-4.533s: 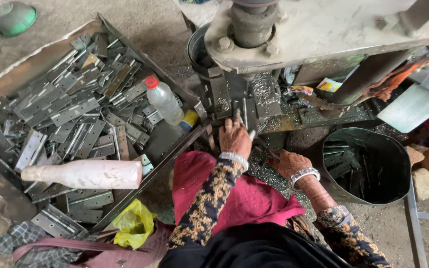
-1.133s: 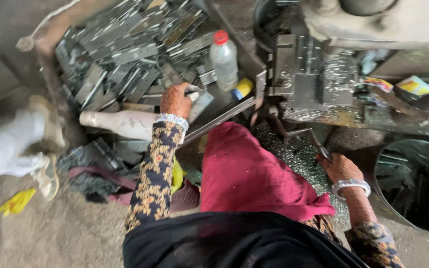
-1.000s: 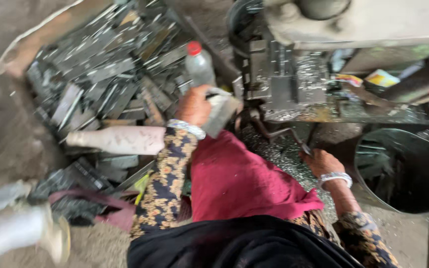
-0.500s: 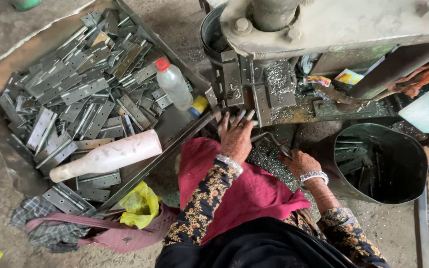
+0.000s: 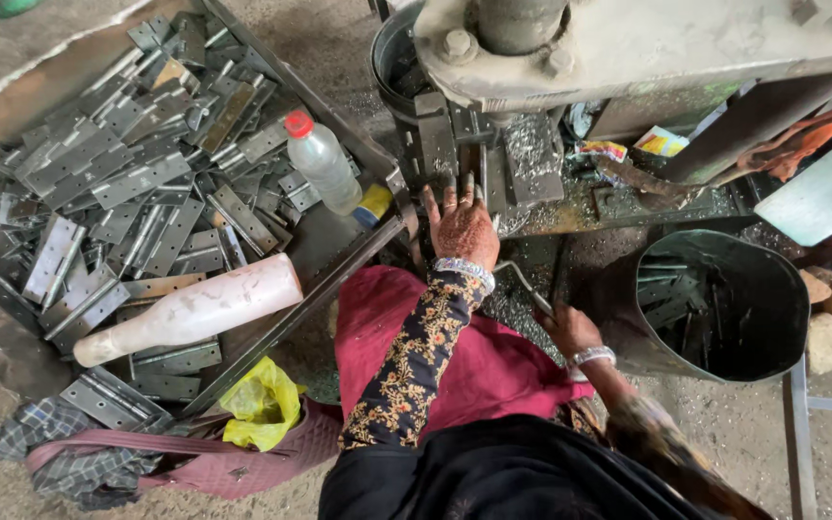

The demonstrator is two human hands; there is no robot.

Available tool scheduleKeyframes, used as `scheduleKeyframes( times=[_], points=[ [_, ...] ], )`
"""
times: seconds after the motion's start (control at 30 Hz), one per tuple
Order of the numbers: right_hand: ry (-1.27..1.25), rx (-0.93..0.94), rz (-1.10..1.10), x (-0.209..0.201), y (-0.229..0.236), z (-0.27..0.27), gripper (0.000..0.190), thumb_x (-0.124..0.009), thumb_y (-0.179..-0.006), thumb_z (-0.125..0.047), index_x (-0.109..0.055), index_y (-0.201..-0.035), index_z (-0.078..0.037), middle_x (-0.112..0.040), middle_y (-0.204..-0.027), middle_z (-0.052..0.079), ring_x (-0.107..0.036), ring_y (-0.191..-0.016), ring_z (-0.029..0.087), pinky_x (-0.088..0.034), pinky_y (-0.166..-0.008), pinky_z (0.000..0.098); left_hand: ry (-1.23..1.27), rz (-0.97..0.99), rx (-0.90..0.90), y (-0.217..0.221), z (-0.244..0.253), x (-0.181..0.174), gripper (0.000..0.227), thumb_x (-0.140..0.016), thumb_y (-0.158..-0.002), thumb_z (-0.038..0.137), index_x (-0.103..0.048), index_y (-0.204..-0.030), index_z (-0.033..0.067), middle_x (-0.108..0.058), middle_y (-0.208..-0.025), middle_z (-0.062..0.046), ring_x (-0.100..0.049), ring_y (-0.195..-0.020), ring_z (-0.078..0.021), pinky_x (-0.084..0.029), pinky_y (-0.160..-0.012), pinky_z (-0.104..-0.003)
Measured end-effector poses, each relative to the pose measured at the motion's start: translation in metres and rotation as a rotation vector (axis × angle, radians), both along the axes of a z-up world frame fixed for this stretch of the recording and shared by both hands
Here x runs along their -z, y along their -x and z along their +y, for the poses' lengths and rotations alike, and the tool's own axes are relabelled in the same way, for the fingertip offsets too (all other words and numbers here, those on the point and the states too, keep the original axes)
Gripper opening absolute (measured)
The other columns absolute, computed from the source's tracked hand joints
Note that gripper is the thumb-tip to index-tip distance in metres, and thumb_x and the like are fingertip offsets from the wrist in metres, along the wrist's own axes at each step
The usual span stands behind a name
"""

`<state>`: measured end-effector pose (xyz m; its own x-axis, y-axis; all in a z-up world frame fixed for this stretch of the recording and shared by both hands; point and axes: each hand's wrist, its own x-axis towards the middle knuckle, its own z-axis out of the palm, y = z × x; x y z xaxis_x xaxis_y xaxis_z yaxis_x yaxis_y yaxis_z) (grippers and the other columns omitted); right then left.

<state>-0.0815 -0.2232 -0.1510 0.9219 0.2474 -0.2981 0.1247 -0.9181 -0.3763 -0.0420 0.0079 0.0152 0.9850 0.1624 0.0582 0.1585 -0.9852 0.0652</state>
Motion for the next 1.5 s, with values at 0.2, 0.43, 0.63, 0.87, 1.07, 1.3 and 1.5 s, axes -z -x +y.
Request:
scheduleKeyframes(
  times=[0.2,0.43,0.63,0.87,1.07,1.3,1.5],
  points=[
    [0.016,-0.111,-0.069,0.029,-0.019,-0.014,0.050,-0.055,-0.101,-0.053,-0.067,-0.103,-0.005,-0.073,-0.082,0.023,-0.074,-0.073,0.040,-0.059,-0.062,0.0517,0.000,0.008,0.007,-0.008,-0.003,-0.005,0.043,-0.047,-0.099,0.031,-0.063,-0.133,0.0115,-0.041,-0.161,-0.003,-0.032,-0.151,-0.0299,0.004,-0.124,-0.061],
    [-0.064,-0.005,0.017,0.034,-0.010,-0.016,0.047,-0.059,-0.097,-0.051,-0.071,-0.102,-0.006,-0.073,-0.084,0.024,-0.073,-0.077,0.042,-0.055,-0.067,0.0536,-0.202,-0.115,0.013,-0.024,-0.009,0.009,0.050,-0.044,-0.104,0.031,-0.061,-0.137,-0.0018,-0.051,-0.152,-0.016,-0.037,-0.147,-0.0323,-0.002,-0.126,-0.056],
    [-0.149,-0.051,0.019,0.019,-0.012,-0.009,0.049,-0.064,-0.095,-0.053,-0.075,-0.097,-0.006,-0.072,-0.083,0.028,-0.070,-0.081,0.046,-0.054,-0.071,0.0542,-0.169,-0.152,0.057,-0.031,0.003,0.021,0.047,-0.044,-0.098,0.021,-0.059,-0.138,0.0025,-0.048,-0.156,-0.009,-0.034,-0.151,-0.0297,-0.006,-0.127,-0.051],
    [-0.038,0.043,0.017,-0.020,-0.004,-0.002,0.047,-0.060,-0.095,-0.053,-0.071,-0.100,-0.007,-0.074,-0.086,0.024,-0.073,-0.081,0.042,-0.058,-0.071,0.0540,-0.107,-0.139,0.031,-0.065,-0.002,0.016,0.047,-0.040,-0.102,0.025,-0.061,-0.139,0.0047,-0.046,-0.156,-0.012,-0.030,-0.149,-0.0300,0.002,-0.126,-0.053],
    [-0.054,-0.001,0.056,-0.002,-0.017,-0.001,0.050,-0.062,-0.094,-0.054,-0.071,-0.097,-0.005,-0.074,-0.082,0.025,-0.072,-0.075,0.042,-0.056,-0.066,0.0511,-0.143,0.076,-0.018,-0.068,0.014,0.006,0.039,-0.039,-0.107,0.023,-0.065,-0.135,0.0135,-0.039,-0.165,-0.004,-0.024,-0.160,-0.0255,0.008,-0.127,-0.058],
    [-0.050,0.033,0.021,0.028,-0.007,-0.013,0.049,-0.057,-0.099,-0.054,-0.070,-0.099,-0.007,-0.075,-0.084,0.021,-0.073,-0.075,0.040,-0.059,-0.070,0.0531,-0.155,0.067,-0.030,-0.094,0.014,0.007,0.048,-0.034,-0.105,0.028,-0.053,-0.146,0.0101,-0.037,-0.161,-0.005,-0.023,-0.152,-0.0274,0.012,-0.121,-0.064],
    [-0.032,-0.024,0.026,0.016,-0.006,-0.012,0.047,-0.062,-0.092,-0.049,-0.068,-0.111,-0.008,-0.075,-0.092,0.022,-0.073,-0.086,0.043,-0.058,-0.074,0.0538,-0.134,-0.040,-0.004,-0.080,0.027,0.019,0.046,-0.038,-0.106,0.029,-0.055,-0.145,0.0144,-0.035,-0.167,-0.001,-0.021,-0.157,-0.0261,0.009,-0.124,-0.059]
  ],
)
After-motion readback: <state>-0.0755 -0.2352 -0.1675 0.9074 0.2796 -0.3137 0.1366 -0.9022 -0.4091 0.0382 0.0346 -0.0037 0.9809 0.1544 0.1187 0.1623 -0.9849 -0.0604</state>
